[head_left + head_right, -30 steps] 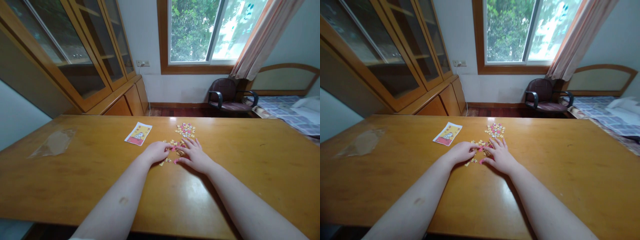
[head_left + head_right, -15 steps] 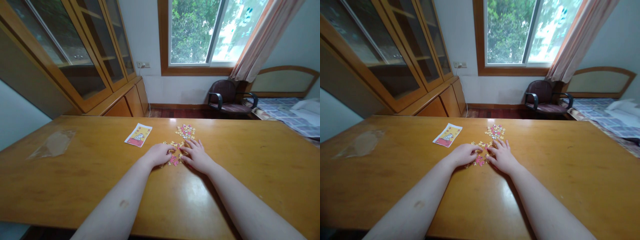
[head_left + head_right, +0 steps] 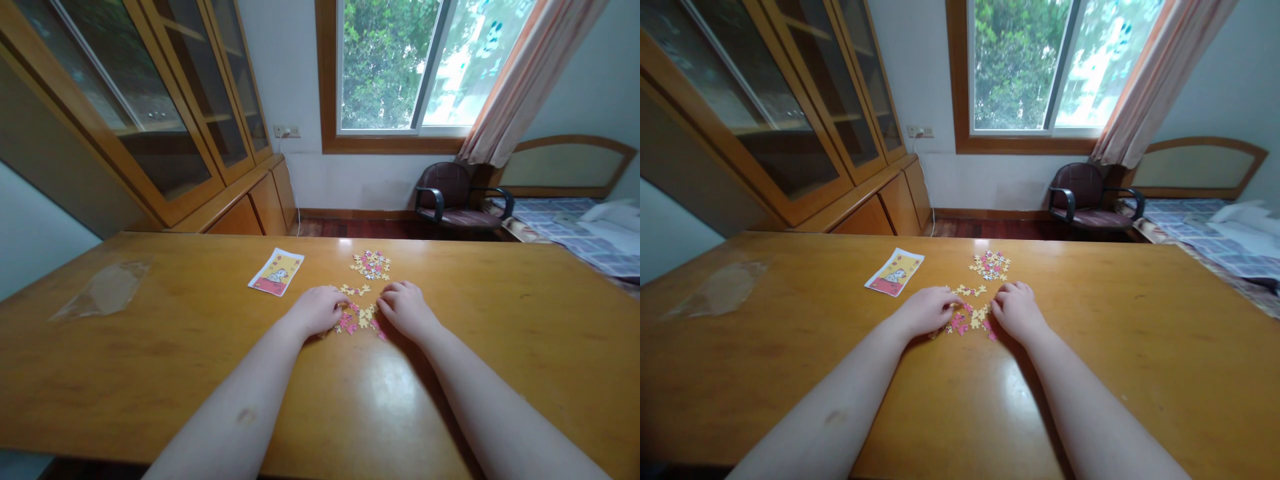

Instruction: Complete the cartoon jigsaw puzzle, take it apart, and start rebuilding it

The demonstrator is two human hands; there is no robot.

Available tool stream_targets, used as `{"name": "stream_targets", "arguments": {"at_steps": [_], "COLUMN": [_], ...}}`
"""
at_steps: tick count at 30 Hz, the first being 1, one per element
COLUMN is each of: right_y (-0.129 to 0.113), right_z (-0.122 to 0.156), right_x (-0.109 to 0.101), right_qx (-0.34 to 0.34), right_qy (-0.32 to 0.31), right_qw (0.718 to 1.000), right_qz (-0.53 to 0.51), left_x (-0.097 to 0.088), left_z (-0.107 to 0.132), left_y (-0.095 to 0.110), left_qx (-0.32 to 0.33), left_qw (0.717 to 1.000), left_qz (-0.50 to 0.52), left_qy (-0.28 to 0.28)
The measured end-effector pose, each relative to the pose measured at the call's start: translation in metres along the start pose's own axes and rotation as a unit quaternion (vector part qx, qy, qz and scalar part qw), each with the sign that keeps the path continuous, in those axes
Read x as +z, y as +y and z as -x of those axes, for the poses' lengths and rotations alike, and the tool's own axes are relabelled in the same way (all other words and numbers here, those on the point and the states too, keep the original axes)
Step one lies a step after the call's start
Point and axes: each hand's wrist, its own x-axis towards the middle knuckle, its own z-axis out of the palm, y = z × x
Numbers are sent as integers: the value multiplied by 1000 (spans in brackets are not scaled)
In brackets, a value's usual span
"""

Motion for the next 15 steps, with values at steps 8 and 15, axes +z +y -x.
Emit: {"name": "stream_targets", "arguments": {"at_steps": [8, 15], "right_y": [4, -10], "right_z": [9, 12], "right_x": [-19, -21], "right_qx": [-2, -151], "right_qy": [-140, -93], "right_qw": [990, 976], "right_qz": [-30, -127], "left_x": [1, 4], "left_z": [3, 1], "left_y": [6, 3], "left_qx": [60, 74], "left_qw": [998, 996], "left_qz": [-28, -43], "left_qy": [-13, -21]}}
